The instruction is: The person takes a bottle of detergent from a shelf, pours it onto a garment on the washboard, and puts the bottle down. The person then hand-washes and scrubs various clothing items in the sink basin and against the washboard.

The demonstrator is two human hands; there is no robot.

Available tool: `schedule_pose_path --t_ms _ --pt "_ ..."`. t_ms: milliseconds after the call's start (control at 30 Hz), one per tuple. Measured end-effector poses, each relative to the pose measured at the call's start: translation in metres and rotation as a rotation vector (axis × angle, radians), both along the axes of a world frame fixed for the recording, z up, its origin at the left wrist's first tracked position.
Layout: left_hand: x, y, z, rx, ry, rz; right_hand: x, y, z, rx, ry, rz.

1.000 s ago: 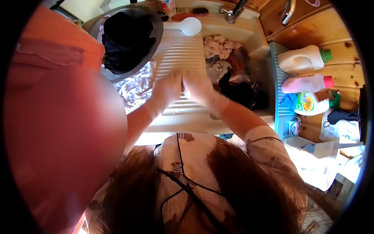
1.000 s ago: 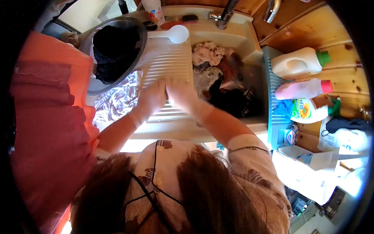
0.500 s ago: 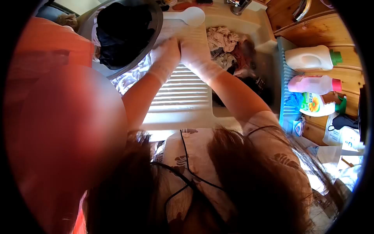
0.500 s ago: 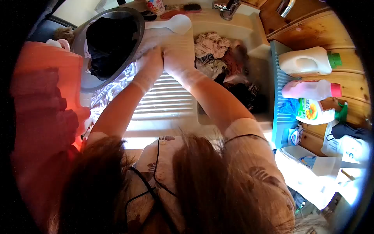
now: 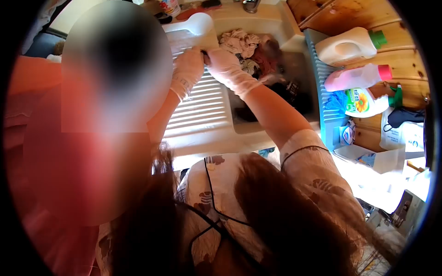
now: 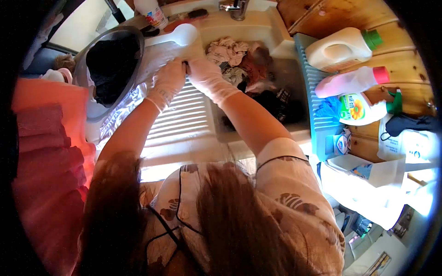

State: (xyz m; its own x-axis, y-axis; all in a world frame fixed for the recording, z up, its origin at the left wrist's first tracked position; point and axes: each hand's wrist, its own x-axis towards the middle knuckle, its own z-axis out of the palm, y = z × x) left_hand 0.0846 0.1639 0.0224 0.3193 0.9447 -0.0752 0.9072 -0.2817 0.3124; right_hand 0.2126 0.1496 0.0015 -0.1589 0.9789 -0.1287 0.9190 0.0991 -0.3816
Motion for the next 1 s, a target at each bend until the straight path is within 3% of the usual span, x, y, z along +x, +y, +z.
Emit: schedule_pose_path --t_ms 67,167,233,267,300,333,400,467,600,667,700,767,867,933,1000 --pt "0.02 -0.016 0.017 -0.102 -0.102 -0.145 0.04 -0.029 0.024 -0.037 0.119 -0.148" --pt "0.071 -0.039 0.009 0.091 -0.068 -0.51 0.11 -0.062 -0.015 0.353 0.305 -0.271" --pt "0.109 -0.048 -0.009 0.032 0.094 -0.545 0.126 -0.085 -0.046 0.143 0.238 -0.272" --pt "0.123 -0.05 -0.022 -0.056 0.2 -0.524 0.136 -0.095 -0.1 0.152 0.229 -0.215" --pt "0.13 -0.051 -0.045 -0.225 0.325 -0.522 0.134 -0.106 -0.083 -0.022 0.181 -0.11" --pt "0.136 -0.05 -0.065 -0.394 0.449 -0.512 0.129 -0.104 -0.077 -0.191 -0.053 0.01" --pt "0.148 -0.049 -0.081 -0.536 0.877 -0.719 0.125 -0.098 -0.075 -0.284 -0.183 0.083" --pt "0.148 -0.05 -0.099 -0.533 0.874 -0.856 0.133 -0.088 -0.085 -0.349 -0.223 0.169" --pt "0.161 -0.042 -0.164 -0.539 0.726 -0.566 0.14 -0.058 -0.124 -0.489 -0.297 0.091" --pt "0.17 -0.039 -0.179 -0.554 0.922 -0.618 0.145 -0.032 -0.133 -0.754 -0.143 0.024" --pt "0.175 -0.036 -0.185 -0.558 1.02 -0.646 0.147 -0.023 -0.136 -0.698 -0.098 -0.051" --pt "0.178 -0.028 -0.177 -0.579 0.999 -0.631 0.147 -0.017 -0.141 -0.586 -0.011 -0.195" --pt "0.179 -0.012 -0.144 -0.587 0.746 -0.633 0.159 -0.001 -0.153 -0.561 0.043 -0.051" --pt "0.168 0.005 -0.131 -0.481 0.552 -0.803 0.168 0.002 -0.167 -0.47 0.067 -0.139" --pt "0.171 0.007 -0.044 -0.487 0.445 -0.658 0.185 -0.014 -0.121 -0.227 0.342 -0.008"
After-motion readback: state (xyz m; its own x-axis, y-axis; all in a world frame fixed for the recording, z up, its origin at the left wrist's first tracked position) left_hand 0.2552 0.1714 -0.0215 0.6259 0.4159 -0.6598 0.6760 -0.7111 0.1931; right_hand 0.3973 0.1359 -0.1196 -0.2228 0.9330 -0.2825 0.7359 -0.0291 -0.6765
